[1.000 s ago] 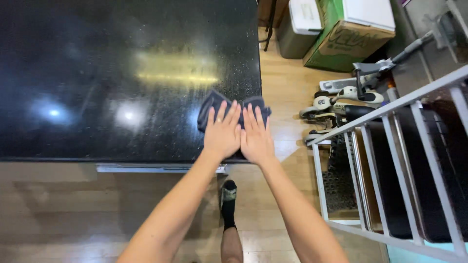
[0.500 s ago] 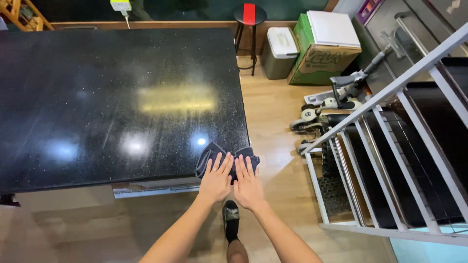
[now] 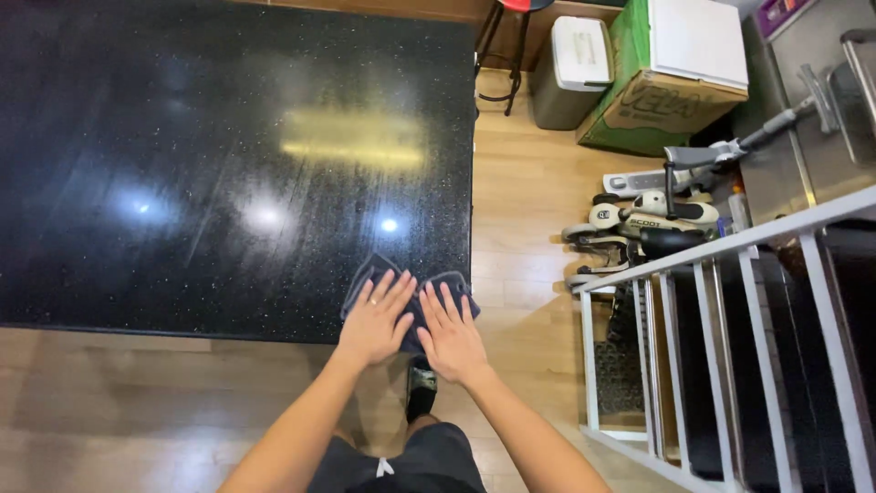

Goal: Clean a black countertop using a blue cloth.

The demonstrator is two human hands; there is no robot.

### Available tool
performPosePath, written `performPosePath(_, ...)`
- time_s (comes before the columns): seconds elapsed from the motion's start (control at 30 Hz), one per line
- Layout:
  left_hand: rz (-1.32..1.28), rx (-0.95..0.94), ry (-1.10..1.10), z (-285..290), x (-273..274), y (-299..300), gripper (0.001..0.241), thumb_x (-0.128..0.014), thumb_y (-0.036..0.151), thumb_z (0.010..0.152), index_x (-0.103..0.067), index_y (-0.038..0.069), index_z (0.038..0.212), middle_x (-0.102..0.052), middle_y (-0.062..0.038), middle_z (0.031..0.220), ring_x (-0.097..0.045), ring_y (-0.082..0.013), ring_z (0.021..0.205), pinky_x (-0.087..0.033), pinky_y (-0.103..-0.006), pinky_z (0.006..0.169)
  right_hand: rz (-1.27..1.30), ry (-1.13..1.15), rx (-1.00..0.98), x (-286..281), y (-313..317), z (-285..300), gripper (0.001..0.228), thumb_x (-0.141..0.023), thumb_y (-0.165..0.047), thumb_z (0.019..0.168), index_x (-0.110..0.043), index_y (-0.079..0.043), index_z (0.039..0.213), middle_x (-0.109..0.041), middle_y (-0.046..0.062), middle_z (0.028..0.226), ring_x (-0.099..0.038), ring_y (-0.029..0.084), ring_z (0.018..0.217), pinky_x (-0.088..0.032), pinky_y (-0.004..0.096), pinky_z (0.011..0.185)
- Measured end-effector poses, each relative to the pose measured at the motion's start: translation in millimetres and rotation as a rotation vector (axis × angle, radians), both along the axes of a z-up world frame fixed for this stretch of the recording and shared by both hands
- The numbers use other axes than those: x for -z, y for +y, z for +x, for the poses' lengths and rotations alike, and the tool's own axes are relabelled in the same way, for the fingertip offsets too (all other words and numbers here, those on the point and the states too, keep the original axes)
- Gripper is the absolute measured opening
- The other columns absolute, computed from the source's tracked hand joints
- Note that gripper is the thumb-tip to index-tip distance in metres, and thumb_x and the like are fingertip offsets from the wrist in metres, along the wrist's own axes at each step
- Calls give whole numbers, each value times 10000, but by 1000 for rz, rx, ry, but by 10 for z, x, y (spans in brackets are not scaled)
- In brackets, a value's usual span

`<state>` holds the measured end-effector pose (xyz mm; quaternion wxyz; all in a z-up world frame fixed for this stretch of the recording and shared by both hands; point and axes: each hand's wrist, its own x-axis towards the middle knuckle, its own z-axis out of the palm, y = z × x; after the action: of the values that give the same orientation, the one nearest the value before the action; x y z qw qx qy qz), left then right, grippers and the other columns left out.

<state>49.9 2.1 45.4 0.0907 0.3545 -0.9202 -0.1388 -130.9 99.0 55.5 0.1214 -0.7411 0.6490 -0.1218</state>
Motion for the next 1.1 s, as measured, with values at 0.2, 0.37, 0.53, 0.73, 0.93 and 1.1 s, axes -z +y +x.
performPosePath(0.2,150,-84,-90,-98,255,-677,720,-523,466,951,-321,185,1582,-246,-34,1664,-186,-292,1527,-145,-544,1204,84,36,-13,222,-716,-142,683,-526,-376,991,-332,-91,1580,-244,112,1672,-160,357,1541,-154,630,1189)
performPosePath(0.37,246,-58,-123,138,-63,-886,591,-603,382,938,-479,168,1475,-412,-53,1582,-340,-271,1483,-235,-546,1196,68,-208,40,-58,-822,-441,430,-603,-225,948,-606,-62,1346,-567,160,1442,-496,363,1359,-393,508,1123)
performPosePath(0.53,228,-143,-61,290,-180,-1014,352,-621,251,934,-672,153,1269,-669,-55,1311,-574,-261,1315,-335,-520,1212,-58,-182,78,-116,-1025,-624,251,-621,-152,930,-728,-62,1139,-735,152,1173,-656,362,1129,-504,440,1003)
performPosePath(0.73,-105,-121,-61,271,148,-1210,254,-648,104,872,-727,129,1112,-684,-61,1162,-597,-264,1239,-344,-536,1187,-172,-121,-14,89,-1286,-708,270,-676,-128,892,-714,-77,1154,-723,138,1152,-644,360,1111,-515,451,976)
performPosePath(0.93,-168,-63,-167,325,-5,-1376,262,-672,86,821,-749,164,1059,-664,-64,1046,-600,-277,1128,-291,-605,1186,157,-15,73,-113,-1391,-686,177,-719,-193,864,-728,-150,1036,-700,61,1011,-635,307,1072,-522,442,916)
performPosePath(1.1,-34,-36,-173,314,-7,-1482,147,-727,142,828,-715,112,971,-653,-95,1070,-599,-311,1140,-418,-485,1104,137,24,100,-99,-1406,-704,92,-730,-207,830,-751,-135,883,-696,85,969,-635,314,1028,-472,497,853)
